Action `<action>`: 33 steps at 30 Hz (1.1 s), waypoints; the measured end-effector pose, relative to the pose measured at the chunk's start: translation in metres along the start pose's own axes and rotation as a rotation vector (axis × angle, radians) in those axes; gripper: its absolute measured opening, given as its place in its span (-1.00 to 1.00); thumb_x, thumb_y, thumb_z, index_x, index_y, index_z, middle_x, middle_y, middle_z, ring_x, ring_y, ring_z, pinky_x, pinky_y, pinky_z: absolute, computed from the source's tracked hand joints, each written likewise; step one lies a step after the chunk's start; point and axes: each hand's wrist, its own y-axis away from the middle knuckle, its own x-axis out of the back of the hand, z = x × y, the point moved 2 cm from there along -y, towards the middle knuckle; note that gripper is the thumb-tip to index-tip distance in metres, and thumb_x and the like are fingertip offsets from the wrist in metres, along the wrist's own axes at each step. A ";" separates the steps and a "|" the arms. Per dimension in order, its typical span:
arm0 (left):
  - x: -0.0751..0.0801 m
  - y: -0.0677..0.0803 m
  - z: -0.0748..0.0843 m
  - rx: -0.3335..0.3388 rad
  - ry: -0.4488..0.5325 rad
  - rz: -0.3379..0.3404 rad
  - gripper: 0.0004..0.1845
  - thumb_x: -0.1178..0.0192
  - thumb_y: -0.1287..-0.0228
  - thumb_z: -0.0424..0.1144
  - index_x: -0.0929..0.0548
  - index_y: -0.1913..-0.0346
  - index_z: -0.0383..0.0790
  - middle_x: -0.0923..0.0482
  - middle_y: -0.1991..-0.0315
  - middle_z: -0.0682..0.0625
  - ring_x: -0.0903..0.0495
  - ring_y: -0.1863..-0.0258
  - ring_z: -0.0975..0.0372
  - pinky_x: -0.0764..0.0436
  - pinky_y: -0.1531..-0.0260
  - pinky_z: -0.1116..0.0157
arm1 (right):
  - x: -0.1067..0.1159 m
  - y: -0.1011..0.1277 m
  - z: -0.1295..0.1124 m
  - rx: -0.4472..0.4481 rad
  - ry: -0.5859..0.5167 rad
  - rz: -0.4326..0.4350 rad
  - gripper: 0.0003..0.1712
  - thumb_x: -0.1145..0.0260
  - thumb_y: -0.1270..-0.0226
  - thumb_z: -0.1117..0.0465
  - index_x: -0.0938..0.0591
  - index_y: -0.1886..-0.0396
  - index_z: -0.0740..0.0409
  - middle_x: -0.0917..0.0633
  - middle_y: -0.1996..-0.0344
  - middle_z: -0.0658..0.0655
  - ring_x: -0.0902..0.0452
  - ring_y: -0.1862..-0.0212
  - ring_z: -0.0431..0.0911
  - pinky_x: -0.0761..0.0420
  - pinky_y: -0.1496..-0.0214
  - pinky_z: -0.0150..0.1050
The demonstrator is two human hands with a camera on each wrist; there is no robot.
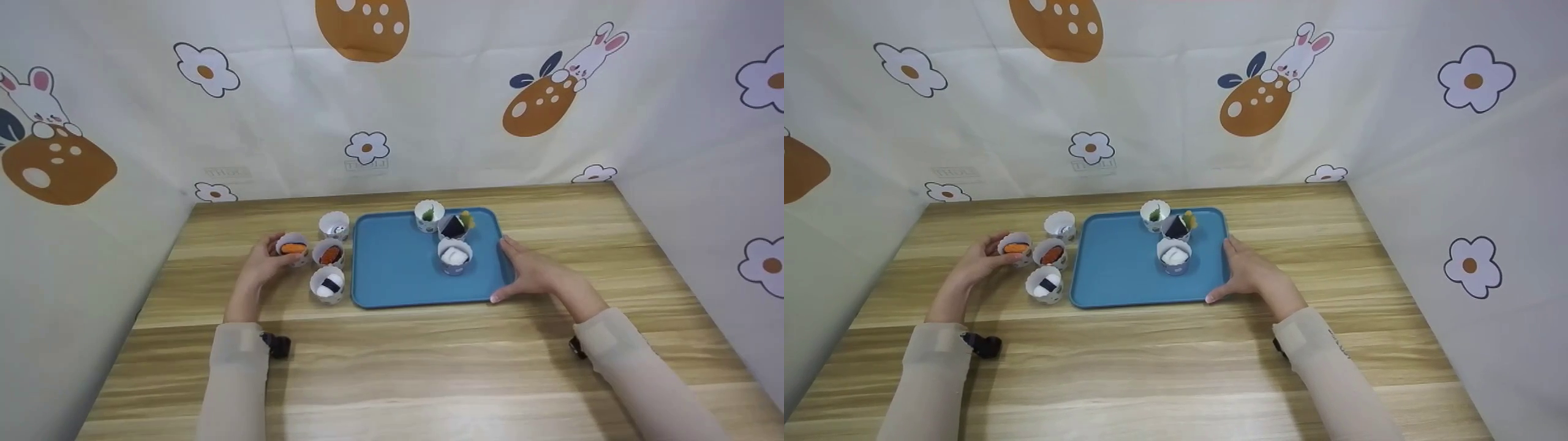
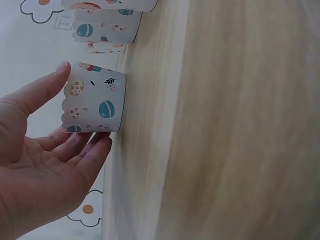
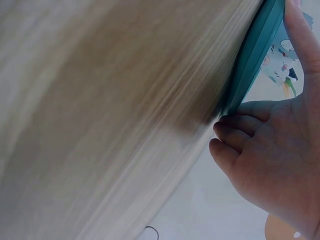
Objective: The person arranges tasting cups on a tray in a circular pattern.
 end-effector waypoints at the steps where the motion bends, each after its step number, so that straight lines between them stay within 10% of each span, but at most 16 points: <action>1: 0.000 0.000 0.000 -0.003 -0.005 0.000 -0.17 -0.23 -0.34 -0.38 0.00 -0.51 -0.50 -0.09 -0.50 -0.44 -0.12 -0.53 -0.15 -0.19 -0.53 0.03 | 0.000 0.000 0.000 -0.001 0.003 0.001 0.56 -0.55 0.13 -0.38 0.09 -0.55 0.46 0.09 -0.56 0.48 0.13 -0.57 0.37 -0.02 -0.58 0.21; 33: -0.004 0.001 -0.003 -0.038 -0.036 0.100 -0.30 -0.27 -0.30 -0.36 -0.22 -0.40 -0.55 -0.30 -0.37 -0.45 -0.34 -0.38 -0.14 -0.36 -0.38 0.10 | 0.000 -0.001 0.000 -0.002 0.016 0.004 0.56 -0.54 0.13 -0.39 0.08 -0.55 0.45 0.07 -0.56 0.47 0.09 -0.56 0.38 -0.05 -0.57 0.22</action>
